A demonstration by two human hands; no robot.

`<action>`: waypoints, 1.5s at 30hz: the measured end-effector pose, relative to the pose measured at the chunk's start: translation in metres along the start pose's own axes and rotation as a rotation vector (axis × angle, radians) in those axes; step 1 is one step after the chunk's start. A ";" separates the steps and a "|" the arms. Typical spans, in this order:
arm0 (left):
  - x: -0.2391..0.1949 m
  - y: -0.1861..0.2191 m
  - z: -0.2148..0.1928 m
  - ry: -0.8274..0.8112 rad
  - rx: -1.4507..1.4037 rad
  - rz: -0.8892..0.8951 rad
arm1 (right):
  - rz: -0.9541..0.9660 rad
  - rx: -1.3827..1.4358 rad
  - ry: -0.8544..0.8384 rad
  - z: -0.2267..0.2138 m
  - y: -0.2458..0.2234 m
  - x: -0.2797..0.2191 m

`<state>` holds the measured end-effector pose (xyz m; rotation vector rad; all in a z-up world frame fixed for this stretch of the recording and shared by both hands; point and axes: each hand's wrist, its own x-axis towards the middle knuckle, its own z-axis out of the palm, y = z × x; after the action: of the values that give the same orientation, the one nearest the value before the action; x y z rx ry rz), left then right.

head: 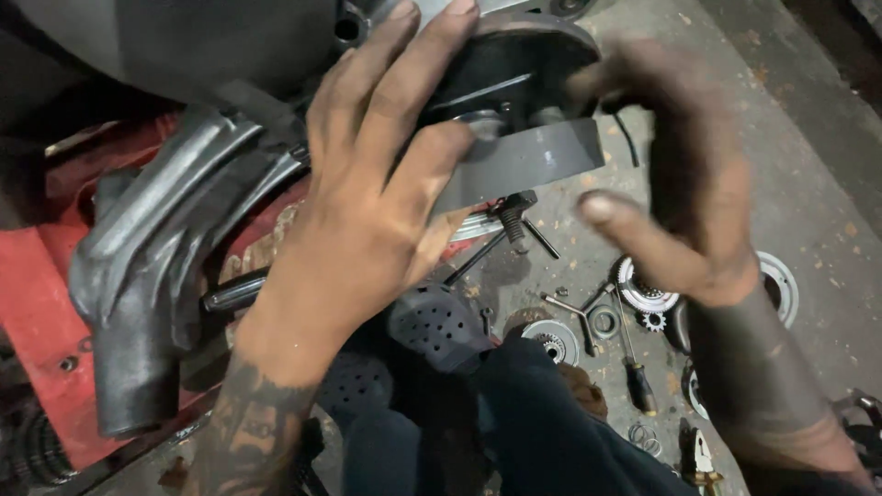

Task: Installing brake shoes and a return spring onto a motorcycle engine hub using pliers

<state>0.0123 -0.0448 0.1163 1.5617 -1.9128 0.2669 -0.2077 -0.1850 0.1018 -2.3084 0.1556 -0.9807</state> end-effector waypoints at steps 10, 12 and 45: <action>0.006 0.007 -0.002 -0.020 -0.002 0.012 | 0.592 0.283 0.165 0.094 0.018 -0.102; 0.005 0.006 0.001 -0.014 -0.039 0.032 | 0.598 0.292 0.212 0.107 0.018 -0.101; -0.009 0.006 0.022 0.150 -0.212 -0.087 | -0.267 -0.471 0.262 0.019 0.055 -0.022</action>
<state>0.0000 -0.0476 0.0951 1.4382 -1.6942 0.1351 -0.2034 -0.2124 0.0459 -2.6592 0.2074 -1.5180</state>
